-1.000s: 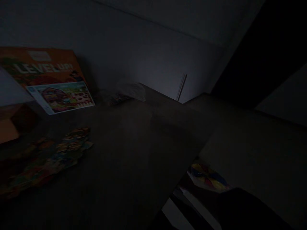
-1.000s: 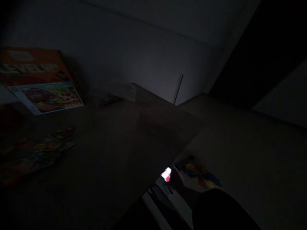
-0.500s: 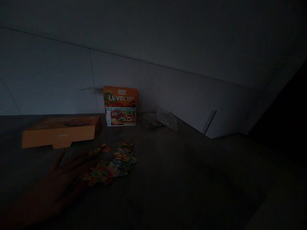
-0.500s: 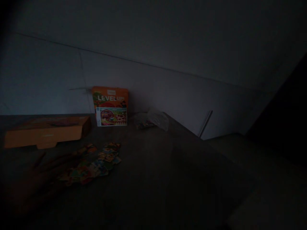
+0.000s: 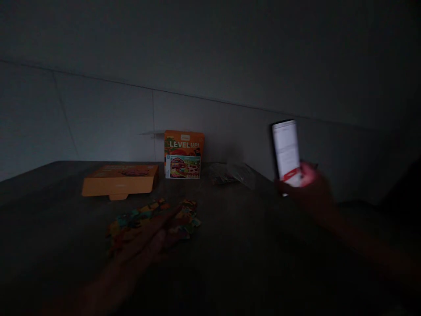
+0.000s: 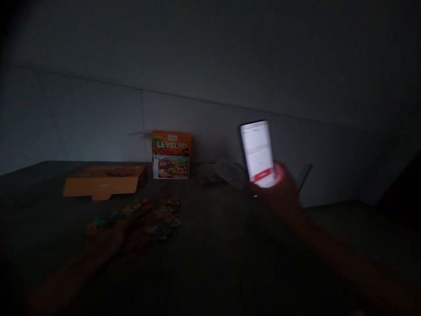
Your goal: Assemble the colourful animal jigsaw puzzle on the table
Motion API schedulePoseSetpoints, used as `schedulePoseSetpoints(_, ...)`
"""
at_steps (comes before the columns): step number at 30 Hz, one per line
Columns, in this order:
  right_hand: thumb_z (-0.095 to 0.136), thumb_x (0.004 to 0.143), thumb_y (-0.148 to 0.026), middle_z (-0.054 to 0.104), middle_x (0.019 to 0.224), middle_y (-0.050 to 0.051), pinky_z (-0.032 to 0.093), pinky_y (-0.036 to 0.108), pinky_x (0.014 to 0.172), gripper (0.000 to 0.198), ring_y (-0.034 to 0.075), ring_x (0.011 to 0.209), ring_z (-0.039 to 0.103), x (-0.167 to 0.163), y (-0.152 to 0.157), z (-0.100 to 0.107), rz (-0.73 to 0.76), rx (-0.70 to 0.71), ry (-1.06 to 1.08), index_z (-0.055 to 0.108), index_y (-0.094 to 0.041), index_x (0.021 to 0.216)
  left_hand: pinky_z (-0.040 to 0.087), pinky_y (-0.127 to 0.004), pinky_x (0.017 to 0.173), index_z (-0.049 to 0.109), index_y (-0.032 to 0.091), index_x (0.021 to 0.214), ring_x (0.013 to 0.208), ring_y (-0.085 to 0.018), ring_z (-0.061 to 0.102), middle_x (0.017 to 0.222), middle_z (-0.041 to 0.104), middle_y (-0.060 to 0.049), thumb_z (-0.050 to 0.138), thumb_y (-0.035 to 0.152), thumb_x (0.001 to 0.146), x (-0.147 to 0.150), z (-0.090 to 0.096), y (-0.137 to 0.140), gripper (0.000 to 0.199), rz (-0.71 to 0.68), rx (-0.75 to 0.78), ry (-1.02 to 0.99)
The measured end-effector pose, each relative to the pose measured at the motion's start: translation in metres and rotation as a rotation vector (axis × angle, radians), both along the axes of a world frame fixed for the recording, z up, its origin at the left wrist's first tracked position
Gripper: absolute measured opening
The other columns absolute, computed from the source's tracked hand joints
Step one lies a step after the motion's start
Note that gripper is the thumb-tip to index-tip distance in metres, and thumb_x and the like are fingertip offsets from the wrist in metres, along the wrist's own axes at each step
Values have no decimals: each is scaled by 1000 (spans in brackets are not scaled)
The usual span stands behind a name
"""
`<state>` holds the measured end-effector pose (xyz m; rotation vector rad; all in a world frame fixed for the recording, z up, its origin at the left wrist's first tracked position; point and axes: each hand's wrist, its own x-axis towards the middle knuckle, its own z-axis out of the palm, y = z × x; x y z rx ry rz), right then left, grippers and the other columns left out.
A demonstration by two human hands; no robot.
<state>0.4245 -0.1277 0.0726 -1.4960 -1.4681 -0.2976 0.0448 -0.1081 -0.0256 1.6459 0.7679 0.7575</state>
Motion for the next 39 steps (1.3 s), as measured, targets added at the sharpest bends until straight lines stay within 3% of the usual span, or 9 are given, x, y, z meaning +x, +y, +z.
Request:
schedulePoseSetpoints(2,84,59,-48,70,96,12,58,38,60,67,28,80,68,-54,15,-30,226,-135,111,58,-18,113,48,-57,99,18,38,153,134,-35,46,157,32,-7,29,62,98,24,1,-6,61,-124,-228,-289)
schedulePoseSetpoints(5,86,56,-40,69,110,10,60,41,73,71,30,95,69,-141,29,-74,643,-346,245,54,-24,118,51,-53,95,24,31,152,129,-35,51,151,41,-12,25,68,95,48,-3,-4,68,-145,-332,-436)
schedulePoseSetpoints(9,83,61,-42,65,119,13,60,46,78,83,33,103,67,-197,33,-105,669,-446,420,43,-27,132,49,-53,93,33,16,147,119,-36,58,133,58,-20,20,72,93,49,-7,10,78,-114,-501,-570)
schedulePoseSetpoints(13,79,67,-49,60,129,15,57,51,87,91,35,111,63,-193,33,-109,728,-412,472,34,-26,143,49,-53,93,33,20,146,119,-34,57,134,57,-17,14,67,96,35,-5,21,71,-53,-446,-509)
schedulePoseSetpoints(17,67,81,-51,57,134,13,59,48,86,83,32,116,62,-182,30,-109,853,-413,505,26,-31,149,49,-55,91,29,25,147,121,-35,55,141,51,-14,13,65,97,29,-8,26,66,-40,-484,-458)
schedulePoseSetpoints(21,64,84,-45,52,140,12,54,50,95,76,32,123,56,-181,28,-114,817,-360,465,27,-31,149,51,-55,89,25,26,149,123,-36,53,144,48,-14,10,63,97,28,-10,25,66,-60,-523,-428)
schedulePoseSetpoints(26,65,83,-40,56,135,11,53,50,96,69,31,120,58,-182,29,-119,756,-300,468,34,-30,144,52,-54,88,21,26,152,123,-35,53,145,47,-15,12,57,100,28,-4,21,61,-60,-595,-505)
schedulePoseSetpoints(32,64,79,-27,64,122,7,58,43,86,52,27,109,65,-182,29,-112,824,-322,656,44,-29,126,56,-51,83,25,24,152,122,-39,54,141,51,-19,34,48,102,25,-7,22,56,-103,-685,-664)
schedulePoseSetpoints(39,62,75,-22,67,117,8,59,44,82,51,28,104,67,-181,27,-105,844,-328,677,45,-28,122,57,-49,81,25,25,152,124,-40,52,143,49,-19,37,48,101,24,-5,22,58,-111,-704,-686)
